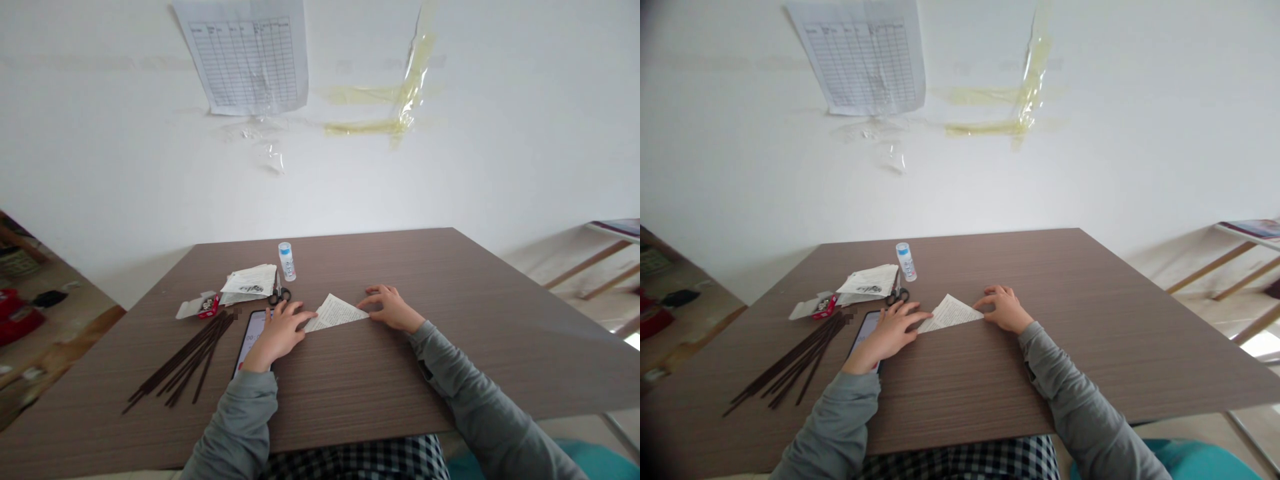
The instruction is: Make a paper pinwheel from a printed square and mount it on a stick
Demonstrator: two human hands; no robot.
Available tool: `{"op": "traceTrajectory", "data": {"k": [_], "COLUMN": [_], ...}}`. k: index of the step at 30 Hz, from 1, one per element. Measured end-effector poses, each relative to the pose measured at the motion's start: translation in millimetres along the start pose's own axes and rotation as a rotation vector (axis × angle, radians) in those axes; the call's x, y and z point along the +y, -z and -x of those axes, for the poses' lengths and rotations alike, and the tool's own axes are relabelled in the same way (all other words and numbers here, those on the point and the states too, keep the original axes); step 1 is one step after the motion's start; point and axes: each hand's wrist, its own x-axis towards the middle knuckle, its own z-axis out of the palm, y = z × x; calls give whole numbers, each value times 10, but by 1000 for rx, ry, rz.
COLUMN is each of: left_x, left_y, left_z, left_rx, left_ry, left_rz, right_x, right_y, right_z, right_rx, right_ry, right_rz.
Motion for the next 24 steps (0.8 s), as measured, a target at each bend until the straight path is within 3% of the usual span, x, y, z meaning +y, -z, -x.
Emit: {"op": "traceTrajectory", "data": {"k": [10,18,24], "left_x": [-142,-111,-66], "left_y": [-131,-178,-132], "left_z": [-114,-130,-107], "left_rx": [41,44,20], "left_ry": [-55,-55,-37], "left_rz": [-12,-10,-18], "right_x": [-93,-135,-101], "right_y": [-68,-260,-250], "right_z": [44,38,6], "right_rx": [3,81,111], "right_ry": [-48,47,107], "right_rz": [13,-14,-85]}}
